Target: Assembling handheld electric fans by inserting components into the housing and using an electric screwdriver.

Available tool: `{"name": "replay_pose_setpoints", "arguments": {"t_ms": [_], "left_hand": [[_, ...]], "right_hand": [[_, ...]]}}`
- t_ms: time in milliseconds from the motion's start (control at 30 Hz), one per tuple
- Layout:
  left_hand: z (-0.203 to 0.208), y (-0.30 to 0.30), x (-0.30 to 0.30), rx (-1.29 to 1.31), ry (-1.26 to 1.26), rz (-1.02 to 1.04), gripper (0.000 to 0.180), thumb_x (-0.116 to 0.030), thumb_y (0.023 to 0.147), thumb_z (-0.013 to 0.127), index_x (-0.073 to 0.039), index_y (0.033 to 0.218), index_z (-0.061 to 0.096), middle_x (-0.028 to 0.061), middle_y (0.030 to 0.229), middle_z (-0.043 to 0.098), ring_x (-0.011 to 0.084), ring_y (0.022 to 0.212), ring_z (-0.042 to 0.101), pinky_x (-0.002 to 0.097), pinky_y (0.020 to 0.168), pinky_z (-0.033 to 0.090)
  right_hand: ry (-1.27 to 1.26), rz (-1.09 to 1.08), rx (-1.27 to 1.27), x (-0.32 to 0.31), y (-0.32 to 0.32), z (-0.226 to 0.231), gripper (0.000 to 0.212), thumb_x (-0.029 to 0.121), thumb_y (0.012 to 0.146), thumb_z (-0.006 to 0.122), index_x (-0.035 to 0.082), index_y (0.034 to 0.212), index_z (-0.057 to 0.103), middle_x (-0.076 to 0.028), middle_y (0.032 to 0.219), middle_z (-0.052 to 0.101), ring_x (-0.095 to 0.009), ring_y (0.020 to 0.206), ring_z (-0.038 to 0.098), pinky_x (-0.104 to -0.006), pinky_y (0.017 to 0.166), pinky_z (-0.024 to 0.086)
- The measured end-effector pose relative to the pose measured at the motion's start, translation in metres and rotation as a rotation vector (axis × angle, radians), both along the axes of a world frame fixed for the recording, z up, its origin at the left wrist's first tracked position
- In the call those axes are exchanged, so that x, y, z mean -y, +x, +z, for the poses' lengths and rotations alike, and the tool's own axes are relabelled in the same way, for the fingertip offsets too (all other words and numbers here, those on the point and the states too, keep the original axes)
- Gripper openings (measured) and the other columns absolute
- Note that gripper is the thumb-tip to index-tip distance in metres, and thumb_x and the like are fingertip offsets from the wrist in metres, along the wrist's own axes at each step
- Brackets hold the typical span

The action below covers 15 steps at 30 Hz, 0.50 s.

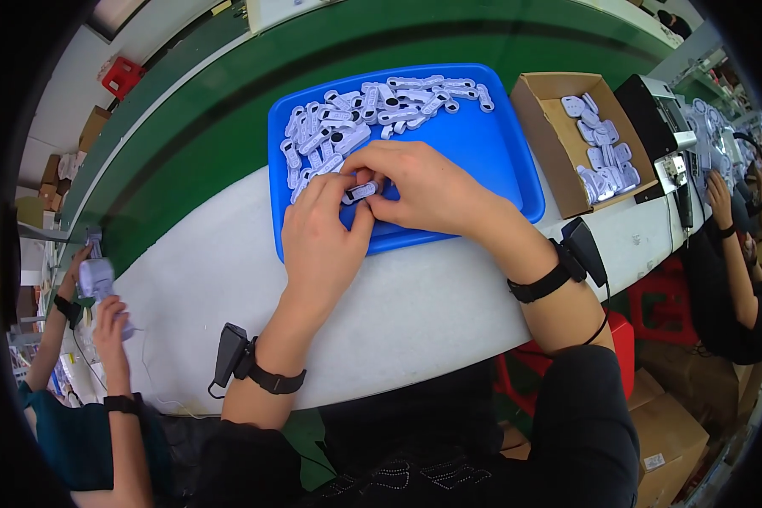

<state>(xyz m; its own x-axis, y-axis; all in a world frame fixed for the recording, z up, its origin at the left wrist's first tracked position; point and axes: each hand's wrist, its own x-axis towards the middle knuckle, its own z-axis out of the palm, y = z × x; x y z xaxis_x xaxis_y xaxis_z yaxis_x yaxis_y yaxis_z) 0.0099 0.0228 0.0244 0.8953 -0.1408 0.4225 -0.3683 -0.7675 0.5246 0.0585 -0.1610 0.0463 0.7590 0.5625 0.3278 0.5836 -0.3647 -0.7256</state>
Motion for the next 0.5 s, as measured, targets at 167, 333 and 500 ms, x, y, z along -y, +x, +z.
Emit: {"name": "replay_pose_setpoints", "arguments": {"t_ms": [167, 333, 500], "left_hand": [[0.003, -0.001, 0.001, 0.002, -0.060, 0.011, 0.025, -0.012, 0.086, 0.072, -0.006, 0.110, 0.072, 0.0068, 0.106, 0.071, 0.0242, 0.091, 0.070, 0.0378, 0.077, 0.051], [0.015, 0.001, -0.001, -0.233, -0.535, -0.033, 0.027, -0.013, 0.093, 0.070, -0.002, 0.117, 0.070, 0.0092, 0.101, 0.073, 0.0182, 0.081, 0.072, 0.0328, 0.072, 0.053], [0.021, 0.005, -0.013, -0.420, -0.892, -0.138, 0.026, -0.010, 0.098, 0.066, 0.000, 0.121, 0.069, 0.0103, 0.098, 0.076, 0.0117, 0.075, 0.071, 0.0248, 0.066, 0.053]], "right_hand": [[0.055, -0.024, -0.134, 0.002, 0.002, 0.002, 0.043, -0.004, 0.081, 0.074, 0.003, 0.124, 0.069, -0.007, 0.106, 0.072, -0.016, 0.097, 0.070, -0.0300, 0.085, 0.058], [0.290, -0.066, -0.331, 0.001, -0.002, 0.009, 0.039, -0.006, 0.086, 0.074, 0.000, 0.123, 0.068, -0.007, 0.116, 0.070, -0.014, 0.100, 0.068, -0.0291, 0.090, 0.057], [0.416, -0.080, -0.371, -0.002, -0.003, 0.011, 0.034, -0.006, 0.089, 0.073, -0.002, 0.123, 0.068, -0.009, 0.119, 0.068, -0.013, 0.103, 0.067, -0.0290, 0.093, 0.057]]}}
